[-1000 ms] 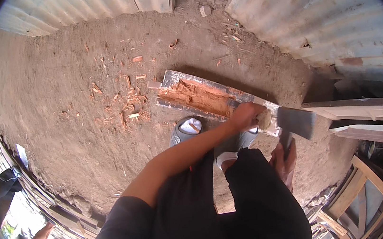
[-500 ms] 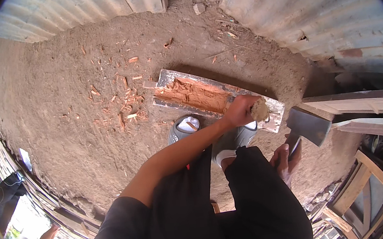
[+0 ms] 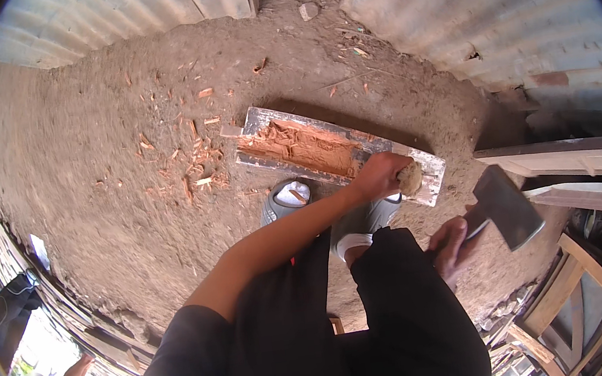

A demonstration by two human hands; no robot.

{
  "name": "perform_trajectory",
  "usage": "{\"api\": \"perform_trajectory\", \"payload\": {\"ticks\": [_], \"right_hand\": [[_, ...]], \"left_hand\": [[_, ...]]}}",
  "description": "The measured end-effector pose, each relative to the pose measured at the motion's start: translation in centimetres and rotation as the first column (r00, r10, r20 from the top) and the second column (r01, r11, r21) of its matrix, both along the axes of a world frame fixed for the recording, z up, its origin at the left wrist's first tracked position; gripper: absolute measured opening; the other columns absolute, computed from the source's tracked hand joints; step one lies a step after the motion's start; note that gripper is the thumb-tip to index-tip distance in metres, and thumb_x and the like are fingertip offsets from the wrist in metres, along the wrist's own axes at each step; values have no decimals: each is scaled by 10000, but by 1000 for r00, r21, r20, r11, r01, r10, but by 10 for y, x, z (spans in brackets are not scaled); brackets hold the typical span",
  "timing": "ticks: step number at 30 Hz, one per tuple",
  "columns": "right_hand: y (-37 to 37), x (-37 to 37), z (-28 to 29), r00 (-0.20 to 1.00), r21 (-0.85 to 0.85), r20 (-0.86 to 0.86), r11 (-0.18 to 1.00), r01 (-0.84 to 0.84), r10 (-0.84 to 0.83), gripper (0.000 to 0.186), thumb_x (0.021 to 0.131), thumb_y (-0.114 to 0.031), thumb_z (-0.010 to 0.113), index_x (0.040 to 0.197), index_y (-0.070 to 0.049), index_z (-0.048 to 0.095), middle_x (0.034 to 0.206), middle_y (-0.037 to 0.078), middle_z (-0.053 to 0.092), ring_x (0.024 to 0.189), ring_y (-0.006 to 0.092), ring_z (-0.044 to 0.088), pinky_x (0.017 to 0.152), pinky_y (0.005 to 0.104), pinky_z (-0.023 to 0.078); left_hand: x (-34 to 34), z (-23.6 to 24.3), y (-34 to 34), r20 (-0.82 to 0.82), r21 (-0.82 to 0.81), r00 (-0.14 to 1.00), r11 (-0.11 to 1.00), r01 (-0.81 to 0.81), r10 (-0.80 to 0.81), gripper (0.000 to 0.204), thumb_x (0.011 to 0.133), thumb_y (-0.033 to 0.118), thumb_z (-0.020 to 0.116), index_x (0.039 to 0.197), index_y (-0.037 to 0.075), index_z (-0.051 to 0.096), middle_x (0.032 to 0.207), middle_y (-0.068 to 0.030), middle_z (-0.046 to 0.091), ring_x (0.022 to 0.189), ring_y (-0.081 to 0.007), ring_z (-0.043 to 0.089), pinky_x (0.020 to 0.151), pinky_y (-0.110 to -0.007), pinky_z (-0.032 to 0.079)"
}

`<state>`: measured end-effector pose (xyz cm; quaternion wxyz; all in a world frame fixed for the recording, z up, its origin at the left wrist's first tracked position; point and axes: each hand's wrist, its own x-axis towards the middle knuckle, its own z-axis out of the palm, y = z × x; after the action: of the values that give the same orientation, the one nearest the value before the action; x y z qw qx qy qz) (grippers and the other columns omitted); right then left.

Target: The person repeatedly strikes a rectangular wooden block with a small axe, chipping away wood and creating a pile of shavings on the ground. The person holds the block steady with one hand while swinging the axe with the other.

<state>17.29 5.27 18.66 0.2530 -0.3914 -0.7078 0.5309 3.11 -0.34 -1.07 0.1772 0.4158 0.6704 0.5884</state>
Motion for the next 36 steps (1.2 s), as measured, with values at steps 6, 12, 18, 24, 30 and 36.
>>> {"api": "perform_trajectory", "payload": {"ticks": [6,12,18,24,30,36], "right_hand": [[14,20,-23,940,-397,322,917,30,109,422,1097,-259,560,1428,-25,444,647,-9,459,443,60,429,364,249,333],[19,26,-21,989,-242,105,962,128,-105,423,1095,-382,584,1364,-77,467,694,2,481,466,88,418,396,255,335],[13,40,-58,877,-240,402,954,-177,264,456,1079,-343,600,1316,31,490,693,12,478,560,83,434,489,274,343],[0,30,-33,973,-320,222,938,136,-65,402,1087,-346,582,1312,-21,508,676,-5,461,551,78,398,490,268,326],[6,54,-80,968,-271,247,962,24,45,374,1080,-389,593,1279,-78,535,659,1,464,514,78,397,470,257,332],[7,31,-44,978,-383,190,911,155,-86,389,1074,-386,605,1280,-64,531,660,4,470,507,83,410,459,258,335]], "left_hand": [[2,2,-6,22,-41,1000,999,22,-21,367,712,124,791,1065,53,724,912,-199,715,895,-431,693,796,-496,548],[3,1,2,-49,-122,998,992,22,-28,374,663,59,725,1036,52,707,888,-189,698,900,-435,684,805,-527,540],[8,-8,-6,-86,-150,995,988,40,-53,322,628,43,722,945,57,665,863,-163,690,891,-423,683,794,-523,542],[3,-7,-3,-144,-167,989,986,9,-34,389,633,58,728,1019,71,689,857,-154,693,884,-408,690,790,-512,549],[4,3,3,-136,-139,991,990,-26,7,320,659,64,701,975,54,659,855,-177,688,884,-420,681,795,-524,541],[0,5,-1,-139,-181,990,983,-13,-13,326,657,60,682,982,51,664,865,-187,690,888,-434,671,796,-527,532]]}}
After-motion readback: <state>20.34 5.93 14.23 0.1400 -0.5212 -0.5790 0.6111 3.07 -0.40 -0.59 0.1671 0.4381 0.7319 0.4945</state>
